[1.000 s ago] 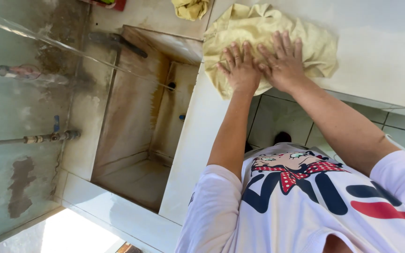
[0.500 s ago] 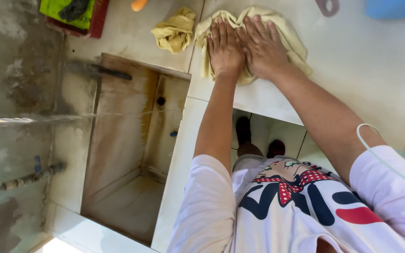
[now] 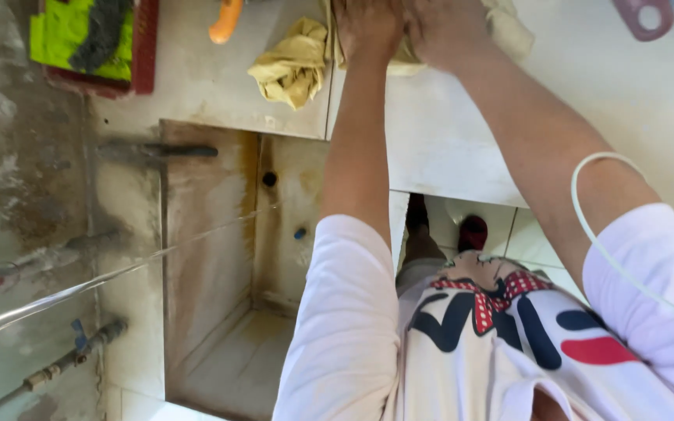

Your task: Cleaning and wiping down tiled countertops and edges using a damp cloth.

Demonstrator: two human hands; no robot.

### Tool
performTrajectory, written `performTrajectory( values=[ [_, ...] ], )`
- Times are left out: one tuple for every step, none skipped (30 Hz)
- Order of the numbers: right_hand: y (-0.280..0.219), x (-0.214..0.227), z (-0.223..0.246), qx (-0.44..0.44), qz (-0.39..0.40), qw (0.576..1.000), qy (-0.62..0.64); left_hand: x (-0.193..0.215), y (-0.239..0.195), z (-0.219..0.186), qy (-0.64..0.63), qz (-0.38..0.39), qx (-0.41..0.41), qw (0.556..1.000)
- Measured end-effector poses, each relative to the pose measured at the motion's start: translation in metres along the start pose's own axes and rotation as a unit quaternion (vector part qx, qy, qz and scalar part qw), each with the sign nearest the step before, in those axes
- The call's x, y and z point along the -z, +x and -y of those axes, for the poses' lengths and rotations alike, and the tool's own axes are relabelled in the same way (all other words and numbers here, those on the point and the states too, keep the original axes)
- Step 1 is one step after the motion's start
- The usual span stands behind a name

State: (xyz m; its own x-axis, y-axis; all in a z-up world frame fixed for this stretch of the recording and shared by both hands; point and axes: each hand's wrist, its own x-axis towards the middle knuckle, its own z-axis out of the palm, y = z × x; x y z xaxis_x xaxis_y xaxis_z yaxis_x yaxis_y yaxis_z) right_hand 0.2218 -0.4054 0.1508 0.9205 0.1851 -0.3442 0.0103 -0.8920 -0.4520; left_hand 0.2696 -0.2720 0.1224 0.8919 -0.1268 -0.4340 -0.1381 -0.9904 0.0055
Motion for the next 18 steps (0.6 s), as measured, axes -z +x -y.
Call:
performTrajectory(
  values=[
    [0.002, -0.012, -0.013, -0.002, -0.009, 1.000, 0.001, -0.008, 0.003, 0.003, 0.003, -0.007, -0.005, 1.000],
    [0.005, -0.024, -0.026, 0.127, -0.180, 0.972, -0.075, -0.016, 0.005, 0.005, -0.036, -0.103, -0.003, 0.994],
    [-0.004, -0.043, -0.045, 0.242, -0.333, 0.899, -0.151, -0.035, 0.001, 0.001, -0.080, -0.186, -0.004, 0.979],
    [-0.024, -0.044, -0.044, 0.232, -0.333, 0.901, -0.153, -0.041, -0.015, -0.003, -0.081, -0.182, -0.014, 0.980],
    [-0.036, -0.038, -0.041, 0.234, -0.339, 0.902, -0.128, -0.039, -0.024, -0.004, -0.068, -0.199, -0.010, 0.978],
    [-0.049, -0.033, -0.037, 0.237, -0.345, 0.902, -0.103, -0.037, -0.036, -0.005, -0.055, -0.216, -0.006, 0.975],
    [-0.057, -0.036, -0.040, 0.240, -0.353, 0.898, -0.110, -0.037, -0.053, -0.008, -0.057, -0.227, -0.007, 0.972],
    [-0.065, -0.039, -0.044, 0.218, -0.324, 0.916, -0.092, -0.037, -0.071, -0.011, -0.066, -0.213, -0.006, 0.975],
    [-0.071, -0.044, -0.047, 0.200, -0.293, 0.932, -0.071, -0.040, -0.090, -0.012, -0.074, -0.197, -0.001, 0.978],
    [-0.076, -0.049, -0.054, 0.208, -0.299, 0.928, -0.074, -0.052, -0.096, -0.019, -0.075, -0.208, 0.003, 0.975],
    [-0.082, -0.053, -0.061, 0.213, -0.309, 0.922, -0.099, -0.065, -0.103, -0.025, -0.075, -0.247, 0.004, 0.966],
    [-0.088, -0.057, -0.068, 0.218, -0.320, 0.914, -0.124, -0.077, -0.109, -0.032, -0.076, -0.287, 0.004, 0.955],
    [-0.104, -0.056, -0.072, 0.223, -0.326, 0.910, -0.125, -0.085, -0.122, -0.041, -0.074, -0.295, 0.005, 0.953],
    [-0.120, -0.056, -0.077, 0.227, -0.313, 0.916, -0.107, -0.093, -0.134, -0.051, -0.070, -0.299, -0.011, 0.952],
    [-0.140, -0.057, -0.082, 0.226, -0.299, 0.923, -0.087, -0.103, -0.148, -0.060, -0.065, -0.298, -0.033, 0.952],
    [-0.163, -0.055, -0.085, 0.226, -0.305, 0.921, -0.087, -0.105, -0.170, -0.068, -0.062, -0.303, -0.036, 0.950],
    [-0.187, -0.056, -0.090, 0.231, -0.293, 0.925, -0.076, -0.110, -0.192, -0.077, -0.072, -0.292, -0.065, 0.952],
    [-0.210, -0.056, -0.096, 0.236, -0.280, 0.928, -0.065, -0.115, -0.213, -0.087, -0.081, -0.280, -0.094, 0.952]
  ],
)
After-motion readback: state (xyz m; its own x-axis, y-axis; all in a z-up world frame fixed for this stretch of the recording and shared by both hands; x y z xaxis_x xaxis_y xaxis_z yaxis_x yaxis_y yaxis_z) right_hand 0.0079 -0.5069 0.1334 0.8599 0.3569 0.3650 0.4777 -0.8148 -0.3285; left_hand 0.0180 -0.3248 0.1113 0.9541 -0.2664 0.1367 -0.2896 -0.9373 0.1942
